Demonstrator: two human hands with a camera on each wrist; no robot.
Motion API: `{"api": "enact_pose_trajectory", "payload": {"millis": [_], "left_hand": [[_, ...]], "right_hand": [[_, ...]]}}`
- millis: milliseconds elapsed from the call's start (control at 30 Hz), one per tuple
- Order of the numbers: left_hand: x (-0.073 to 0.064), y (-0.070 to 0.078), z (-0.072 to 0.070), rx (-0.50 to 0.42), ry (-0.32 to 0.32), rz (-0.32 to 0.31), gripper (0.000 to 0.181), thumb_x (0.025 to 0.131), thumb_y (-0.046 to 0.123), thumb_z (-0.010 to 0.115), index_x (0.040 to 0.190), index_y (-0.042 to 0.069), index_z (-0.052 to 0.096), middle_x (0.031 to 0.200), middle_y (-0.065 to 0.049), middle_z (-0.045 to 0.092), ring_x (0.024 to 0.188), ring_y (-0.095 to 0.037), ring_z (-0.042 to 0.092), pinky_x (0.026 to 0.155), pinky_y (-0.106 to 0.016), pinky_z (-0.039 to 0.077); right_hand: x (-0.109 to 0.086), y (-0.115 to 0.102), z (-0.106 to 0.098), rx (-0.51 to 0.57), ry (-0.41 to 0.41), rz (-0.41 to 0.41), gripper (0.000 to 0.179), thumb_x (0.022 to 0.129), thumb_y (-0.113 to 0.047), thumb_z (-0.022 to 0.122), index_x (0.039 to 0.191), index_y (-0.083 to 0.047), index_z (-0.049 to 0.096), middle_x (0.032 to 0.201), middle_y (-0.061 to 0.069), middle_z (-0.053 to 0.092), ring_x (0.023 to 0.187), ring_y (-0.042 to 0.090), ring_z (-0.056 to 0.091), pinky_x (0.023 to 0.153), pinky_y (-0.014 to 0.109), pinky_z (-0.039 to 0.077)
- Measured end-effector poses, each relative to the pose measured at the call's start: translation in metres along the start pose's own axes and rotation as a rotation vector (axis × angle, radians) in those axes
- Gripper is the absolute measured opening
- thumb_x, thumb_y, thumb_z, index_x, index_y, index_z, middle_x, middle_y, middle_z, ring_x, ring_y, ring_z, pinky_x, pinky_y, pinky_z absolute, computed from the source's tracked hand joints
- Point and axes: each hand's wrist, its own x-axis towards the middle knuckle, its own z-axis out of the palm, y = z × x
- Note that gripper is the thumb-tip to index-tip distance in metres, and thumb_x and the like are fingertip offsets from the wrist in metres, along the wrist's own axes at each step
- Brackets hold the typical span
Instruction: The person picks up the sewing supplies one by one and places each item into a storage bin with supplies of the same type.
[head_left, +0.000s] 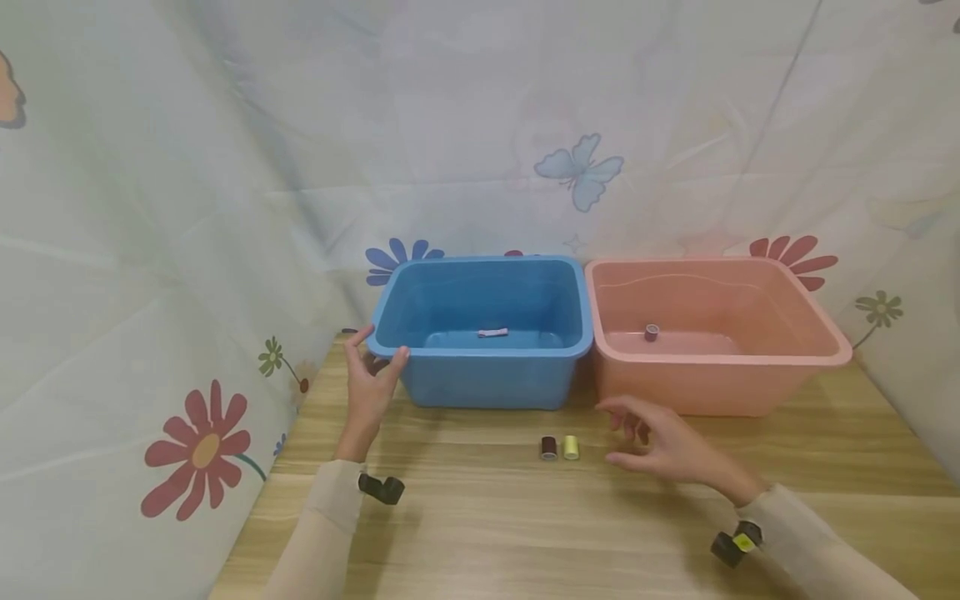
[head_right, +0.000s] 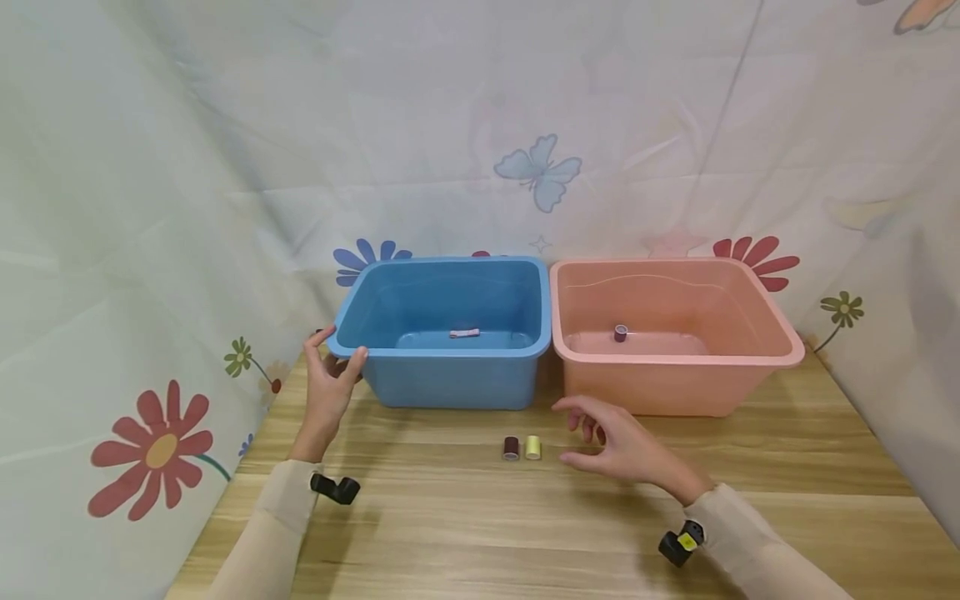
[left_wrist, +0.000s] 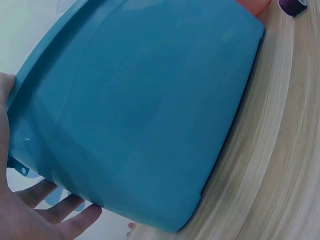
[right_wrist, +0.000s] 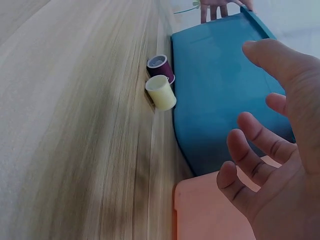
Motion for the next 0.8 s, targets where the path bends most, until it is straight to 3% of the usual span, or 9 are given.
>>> {"api": "enact_pose_trajectory", "payload": {"millis": [167, 267, 433, 633, 733, 800], "left_hand": [[0.000, -0.001, 0.001, 0.012, 0.009, -0.002, 0.080, 0.094, 0.038, 0.075, 0.156, 0.028, 0.025, 0.155, -0.015, 0.040, 0.129, -0.037, 0.050, 0.105, -0.056, 0.044], [0.001, -0.003, 0.001, 0.023, 0.020, 0.001, 0.079, 0.093, 0.041, 0.076, 0.154, 0.029, 0.027, 0.153, -0.015, 0.042, 0.128, -0.036, 0.052, 0.104, -0.057, 0.045], [0.001, -0.004, 0.001, 0.023, 0.025, 0.006, 0.078, 0.093, 0.040, 0.076, 0.154, 0.029, 0.028, 0.153, -0.016, 0.043, 0.128, -0.036, 0.052, 0.104, -0.057, 0.045], [0.002, -0.003, 0.000, 0.010, 0.011, -0.008, 0.079, 0.094, 0.037, 0.075, 0.155, 0.028, 0.026, 0.155, -0.016, 0.040, 0.130, -0.035, 0.051, 0.106, -0.055, 0.044], [0.001, 0.001, 0.000, 0.007, -0.001, -0.023, 0.081, 0.095, 0.033, 0.075, 0.157, 0.023, 0.023, 0.156, -0.020, 0.039, 0.131, -0.038, 0.050, 0.106, -0.055, 0.044], [-0.003, 0.011, 0.001, 0.012, -0.008, -0.029, 0.081, 0.096, 0.031, 0.074, 0.157, 0.018, 0.022, 0.156, -0.022, 0.038, 0.131, -0.039, 0.050, 0.106, -0.055, 0.044]], "right_hand": [[0.004, -0.001, 0.002, 0.024, -0.023, 0.043, 0.065, 0.082, -0.024, 0.089, 0.138, -0.026, 0.057, 0.100, -0.012, 0.059, 0.077, 0.024, 0.062, 0.062, 0.032, 0.054], [0.006, 0.002, 0.004, 0.022, -0.031, 0.034, 0.063, 0.083, -0.026, 0.088, 0.138, -0.021, 0.058, 0.100, -0.010, 0.060, 0.077, 0.024, 0.062, 0.062, 0.031, 0.053], [0.009, 0.006, 0.009, 0.023, -0.052, 0.038, 0.065, 0.084, -0.030, 0.087, 0.139, -0.013, 0.057, 0.100, 0.000, 0.063, 0.080, 0.024, 0.061, 0.065, 0.033, 0.054], [0.012, 0.008, 0.013, 0.029, -0.097, 0.067, 0.068, 0.084, -0.034, 0.087, 0.141, -0.013, 0.055, 0.105, 0.008, 0.064, 0.085, 0.024, 0.061, 0.070, 0.033, 0.054], [0.014, 0.009, 0.016, 0.035, -0.111, 0.076, 0.068, 0.085, -0.034, 0.086, 0.141, -0.013, 0.055, 0.107, 0.009, 0.064, 0.085, 0.025, 0.062, 0.071, 0.033, 0.054], [0.014, 0.011, 0.019, 0.041, -0.114, 0.075, 0.068, 0.085, -0.034, 0.087, 0.141, -0.013, 0.055, 0.108, 0.010, 0.065, 0.086, 0.026, 0.062, 0.071, 0.033, 0.054]]}}
